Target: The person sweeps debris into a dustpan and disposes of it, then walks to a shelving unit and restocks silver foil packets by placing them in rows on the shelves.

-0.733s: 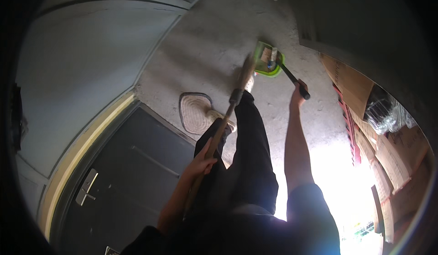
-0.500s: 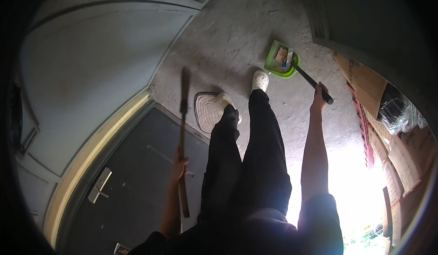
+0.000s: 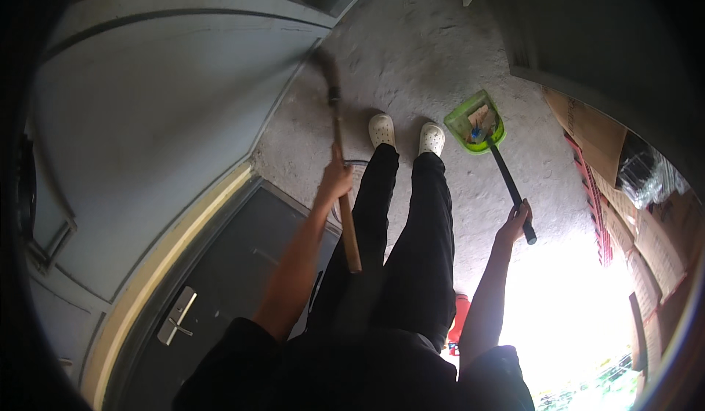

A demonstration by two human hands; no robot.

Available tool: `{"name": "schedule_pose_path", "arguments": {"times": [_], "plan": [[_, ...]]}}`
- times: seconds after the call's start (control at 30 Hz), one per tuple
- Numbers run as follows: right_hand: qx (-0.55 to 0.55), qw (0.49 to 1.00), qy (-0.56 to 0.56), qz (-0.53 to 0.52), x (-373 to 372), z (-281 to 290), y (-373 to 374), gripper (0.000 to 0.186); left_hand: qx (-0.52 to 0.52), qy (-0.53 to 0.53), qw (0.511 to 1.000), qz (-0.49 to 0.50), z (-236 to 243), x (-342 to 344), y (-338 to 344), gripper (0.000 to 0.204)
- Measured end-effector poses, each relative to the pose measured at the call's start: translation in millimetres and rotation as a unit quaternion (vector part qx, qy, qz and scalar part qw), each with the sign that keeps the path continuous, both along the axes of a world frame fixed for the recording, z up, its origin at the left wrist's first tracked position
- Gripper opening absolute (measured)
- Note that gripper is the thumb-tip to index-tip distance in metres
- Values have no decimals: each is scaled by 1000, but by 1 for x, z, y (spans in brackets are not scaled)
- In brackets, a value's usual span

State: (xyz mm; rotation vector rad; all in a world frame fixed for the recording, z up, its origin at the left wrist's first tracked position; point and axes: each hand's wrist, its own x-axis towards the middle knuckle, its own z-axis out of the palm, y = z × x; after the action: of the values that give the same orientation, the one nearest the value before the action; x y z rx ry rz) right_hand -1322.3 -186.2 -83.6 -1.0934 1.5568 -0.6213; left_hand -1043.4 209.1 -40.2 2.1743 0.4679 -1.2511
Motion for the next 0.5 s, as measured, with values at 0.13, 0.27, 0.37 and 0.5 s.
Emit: {"name": "schedule_pose_path", "arguments": {"times": [0.13, 0.27, 0.37, 0.5], "plan": [[-32, 994, 19, -106, -35, -15, 27, 31, -33, -63, 983, -169, -15, -46, 18, 83], [-56, 990, 30, -126, -67, -35, 56, 32, -90, 45, 990, -96, 67, -12, 92, 73], [-62, 985, 15, -160, -92, -66, 60, 30, -73, 41, 989, -121, 102, 7, 138, 73], [-64, 985, 98, -128, -104, -111, 76, 27, 18, 6, 984, -177, 48, 39, 108, 81]]}}
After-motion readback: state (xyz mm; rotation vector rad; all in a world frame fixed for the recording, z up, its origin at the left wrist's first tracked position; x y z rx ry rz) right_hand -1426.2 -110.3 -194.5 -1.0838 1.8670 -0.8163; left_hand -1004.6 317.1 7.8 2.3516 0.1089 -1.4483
